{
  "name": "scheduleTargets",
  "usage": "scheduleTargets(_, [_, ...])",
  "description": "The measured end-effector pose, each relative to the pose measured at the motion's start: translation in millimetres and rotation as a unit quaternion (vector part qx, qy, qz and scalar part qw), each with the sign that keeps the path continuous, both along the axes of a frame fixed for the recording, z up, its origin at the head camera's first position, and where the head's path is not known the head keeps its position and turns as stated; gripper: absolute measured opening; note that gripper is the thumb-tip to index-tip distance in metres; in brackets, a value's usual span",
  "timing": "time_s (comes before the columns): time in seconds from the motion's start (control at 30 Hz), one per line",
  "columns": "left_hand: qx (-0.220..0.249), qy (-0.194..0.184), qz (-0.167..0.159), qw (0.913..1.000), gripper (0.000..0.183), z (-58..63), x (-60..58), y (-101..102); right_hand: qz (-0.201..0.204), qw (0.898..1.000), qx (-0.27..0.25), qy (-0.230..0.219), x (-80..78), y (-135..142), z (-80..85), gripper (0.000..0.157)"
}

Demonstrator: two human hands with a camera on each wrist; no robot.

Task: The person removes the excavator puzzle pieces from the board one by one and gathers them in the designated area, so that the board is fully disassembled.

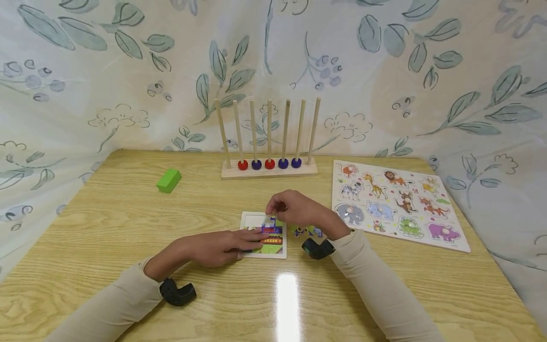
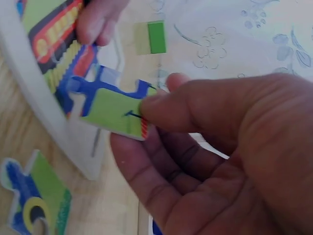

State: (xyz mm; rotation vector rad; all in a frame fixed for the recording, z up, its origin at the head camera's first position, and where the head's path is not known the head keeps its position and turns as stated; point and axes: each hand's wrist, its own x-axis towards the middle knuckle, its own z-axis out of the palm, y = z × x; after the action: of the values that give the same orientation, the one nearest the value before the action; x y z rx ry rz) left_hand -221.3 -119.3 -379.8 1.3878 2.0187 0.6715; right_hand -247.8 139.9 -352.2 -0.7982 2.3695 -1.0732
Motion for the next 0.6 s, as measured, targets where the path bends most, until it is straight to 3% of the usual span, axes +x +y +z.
scheduleTargets(0.17, [-0.009,-0.004,0.001,0.9999,0.049,0.4,0.7,0.6,0.013,1.0,0.013,-0.013,-0.9,3.7,3.0,0.015])
scheduleTargets(0.43, [-0.01,0.022,-0.018,0.9996,0.049,0.8,1.0,0.6,0.013,1.0,0.013,-0.011,-4.5,8.0,-1.6,0.015])
scheduleTargets(0.6, [-0.005,0.014,-0.016,0.9998,0.049,-0.3,-0.1,0.4,0.01,1.0,0.01,-0.009,-5.5,7.7,-3.1,0.015])
